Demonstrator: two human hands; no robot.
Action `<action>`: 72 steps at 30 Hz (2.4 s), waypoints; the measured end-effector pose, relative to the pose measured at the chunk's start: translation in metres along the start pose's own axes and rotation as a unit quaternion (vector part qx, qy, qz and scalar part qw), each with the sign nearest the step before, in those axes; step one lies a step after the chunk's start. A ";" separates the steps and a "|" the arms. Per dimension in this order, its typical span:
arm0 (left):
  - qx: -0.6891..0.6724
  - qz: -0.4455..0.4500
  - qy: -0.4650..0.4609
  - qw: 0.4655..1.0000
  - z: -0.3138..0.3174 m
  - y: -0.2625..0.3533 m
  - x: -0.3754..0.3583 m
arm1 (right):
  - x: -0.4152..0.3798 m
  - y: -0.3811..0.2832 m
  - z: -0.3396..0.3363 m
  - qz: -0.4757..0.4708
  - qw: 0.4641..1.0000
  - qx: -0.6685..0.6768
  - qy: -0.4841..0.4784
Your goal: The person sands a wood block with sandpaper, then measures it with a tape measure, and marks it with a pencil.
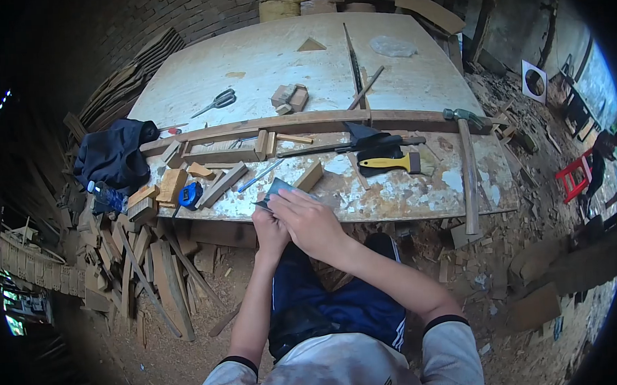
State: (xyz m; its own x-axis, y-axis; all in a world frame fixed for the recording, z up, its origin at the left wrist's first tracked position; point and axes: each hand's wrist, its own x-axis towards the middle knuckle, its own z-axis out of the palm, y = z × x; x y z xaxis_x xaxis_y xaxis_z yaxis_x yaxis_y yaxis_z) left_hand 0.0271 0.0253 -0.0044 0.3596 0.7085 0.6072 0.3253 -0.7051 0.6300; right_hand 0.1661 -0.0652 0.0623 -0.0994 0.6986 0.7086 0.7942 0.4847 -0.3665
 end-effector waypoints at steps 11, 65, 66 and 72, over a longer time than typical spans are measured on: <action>-0.042 0.005 0.022 0.999 -0.001 0.012 0.006 | 0.001 0.052 -0.007 0.069 0.995 -0.072 0.026; 0.009 0.007 0.034 0.999 0.004 0.006 -0.005 | 0.002 0.030 0.003 0.063 0.997 0.006 0.036; -0.004 0.000 0.038 0.999 0.001 0.015 0.002 | 0.005 0.051 0.003 0.097 0.994 -0.013 0.056; -0.024 -0.019 0.035 0.999 0.007 -0.001 -0.006 | -0.003 0.019 0.011 0.015 0.999 0.021 0.023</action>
State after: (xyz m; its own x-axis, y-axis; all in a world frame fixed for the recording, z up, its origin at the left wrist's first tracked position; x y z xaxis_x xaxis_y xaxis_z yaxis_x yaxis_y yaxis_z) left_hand 0.0313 0.0213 -0.0120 0.2848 0.7367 0.6133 0.2958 -0.6761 0.6748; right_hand 0.1754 -0.0524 0.0463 -0.0483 0.6884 0.7237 0.7708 0.4865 -0.4114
